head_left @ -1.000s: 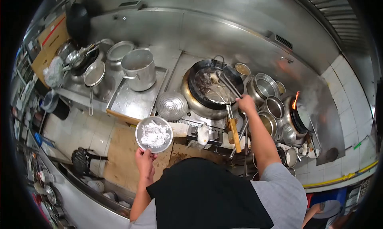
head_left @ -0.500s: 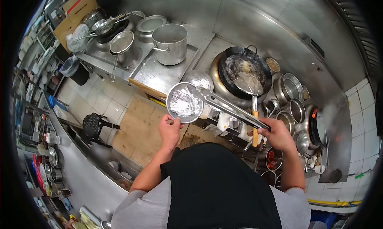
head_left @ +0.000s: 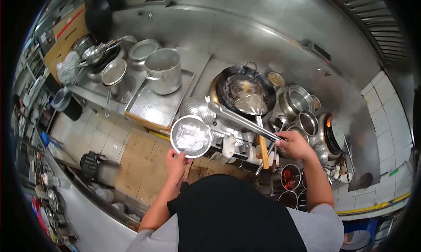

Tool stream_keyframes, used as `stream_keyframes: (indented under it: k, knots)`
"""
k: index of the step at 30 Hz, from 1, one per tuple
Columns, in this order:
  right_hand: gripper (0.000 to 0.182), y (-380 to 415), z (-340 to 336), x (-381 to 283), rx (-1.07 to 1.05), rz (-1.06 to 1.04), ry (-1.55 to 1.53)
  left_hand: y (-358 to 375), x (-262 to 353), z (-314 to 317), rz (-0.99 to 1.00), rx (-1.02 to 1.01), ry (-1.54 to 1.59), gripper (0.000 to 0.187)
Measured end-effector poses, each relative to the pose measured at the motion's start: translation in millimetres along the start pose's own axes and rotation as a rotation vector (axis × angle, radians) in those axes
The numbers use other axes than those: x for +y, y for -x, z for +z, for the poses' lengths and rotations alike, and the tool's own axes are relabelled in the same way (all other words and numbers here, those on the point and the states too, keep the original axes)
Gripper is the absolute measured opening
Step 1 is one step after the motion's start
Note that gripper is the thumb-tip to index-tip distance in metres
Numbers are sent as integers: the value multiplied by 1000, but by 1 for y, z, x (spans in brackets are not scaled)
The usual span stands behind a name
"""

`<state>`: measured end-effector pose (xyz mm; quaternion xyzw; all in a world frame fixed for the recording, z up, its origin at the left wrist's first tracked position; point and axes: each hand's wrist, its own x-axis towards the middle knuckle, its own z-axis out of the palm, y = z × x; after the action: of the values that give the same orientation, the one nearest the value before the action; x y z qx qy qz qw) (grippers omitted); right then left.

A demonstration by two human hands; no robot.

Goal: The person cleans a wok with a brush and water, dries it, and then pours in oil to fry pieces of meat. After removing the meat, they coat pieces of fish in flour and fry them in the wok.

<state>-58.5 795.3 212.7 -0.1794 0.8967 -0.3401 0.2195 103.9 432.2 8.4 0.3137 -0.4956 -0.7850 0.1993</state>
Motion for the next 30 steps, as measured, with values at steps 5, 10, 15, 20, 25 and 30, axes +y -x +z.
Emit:
stream_keyframes:
  k: [5, 10, 15, 20, 25, 30]
  knots:
    - [31, -114, 8, 93, 220, 98, -169, 7, -20, -17, 3, 18, 26, 15]
    - [40, -275, 60, 172, 444, 282, -116, 24, -15, -26, 7, 27, 43, 16]
    - [53, -296, 52, 106, 611, 388, 67, 30, -10, -32, 28, 47, 43, 13]
    - [51, -264, -1, 66, 620, 69, 102, 36, 0, -48, 77, 145, 58, 12]
    - [46, -168, -19, 1, 420, -218, -27, 22, 5, -64, 144, 207, 53, 9]
    - [43, -62, -5, -57, 123, -369, 110, 8, 20, -67, 133, 249, 70, 11]
